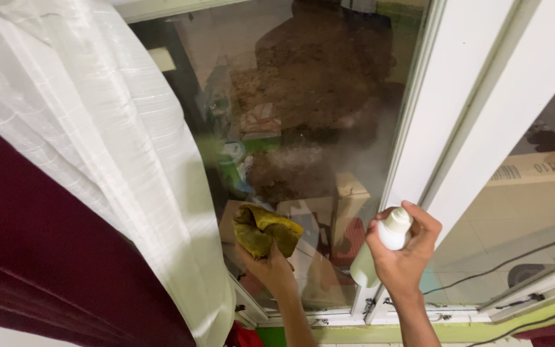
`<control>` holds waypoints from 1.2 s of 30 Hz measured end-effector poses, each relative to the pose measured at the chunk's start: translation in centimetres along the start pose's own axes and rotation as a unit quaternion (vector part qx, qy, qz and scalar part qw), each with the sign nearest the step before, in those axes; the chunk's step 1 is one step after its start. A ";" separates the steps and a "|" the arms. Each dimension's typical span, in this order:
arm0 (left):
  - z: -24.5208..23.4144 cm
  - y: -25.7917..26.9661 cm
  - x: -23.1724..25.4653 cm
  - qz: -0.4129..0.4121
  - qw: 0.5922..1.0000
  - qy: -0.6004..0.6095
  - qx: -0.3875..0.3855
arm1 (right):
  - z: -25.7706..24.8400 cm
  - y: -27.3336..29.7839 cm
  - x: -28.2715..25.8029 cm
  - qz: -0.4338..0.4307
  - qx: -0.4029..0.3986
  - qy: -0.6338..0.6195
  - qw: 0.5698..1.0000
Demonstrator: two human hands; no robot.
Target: The person wipes the glass surface of a window using a cloth and a spray bottle.
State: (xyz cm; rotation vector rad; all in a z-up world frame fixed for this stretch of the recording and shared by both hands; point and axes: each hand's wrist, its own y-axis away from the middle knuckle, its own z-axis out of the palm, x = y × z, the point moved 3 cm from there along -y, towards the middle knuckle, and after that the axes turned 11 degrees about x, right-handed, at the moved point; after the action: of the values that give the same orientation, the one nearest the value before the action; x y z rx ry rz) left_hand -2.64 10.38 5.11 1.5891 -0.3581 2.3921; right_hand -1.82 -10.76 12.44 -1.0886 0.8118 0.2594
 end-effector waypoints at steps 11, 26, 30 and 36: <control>-0.7 -1.1 -0.8 0.017 0.999 -0.040 0.008 | -0.4 2.0 2.4 0.039 -0.035 0.044 0.998; 4.5 -3.7 -1.9 0.244 0.967 -0.075 0.002 | -5.6 -1.0 4.3 0.026 -0.002 0.055 0.998; 6.7 -0.8 -6.0 0.224 0.972 -0.063 -0.002 | -6.1 -1.7 4.7 0.028 -0.020 0.044 0.998; 13.3 7.4 -9.3 0.303 0.949 0.010 -0.085 | -6.6 -4.1 4.6 -0.059 -0.030 0.103 0.993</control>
State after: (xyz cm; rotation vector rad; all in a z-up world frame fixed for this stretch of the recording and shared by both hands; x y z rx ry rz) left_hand 9.86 -1.71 1.04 1.5309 -1.1642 2.6931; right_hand 0.62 -19.20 10.63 -1.2295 0.9237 0.0738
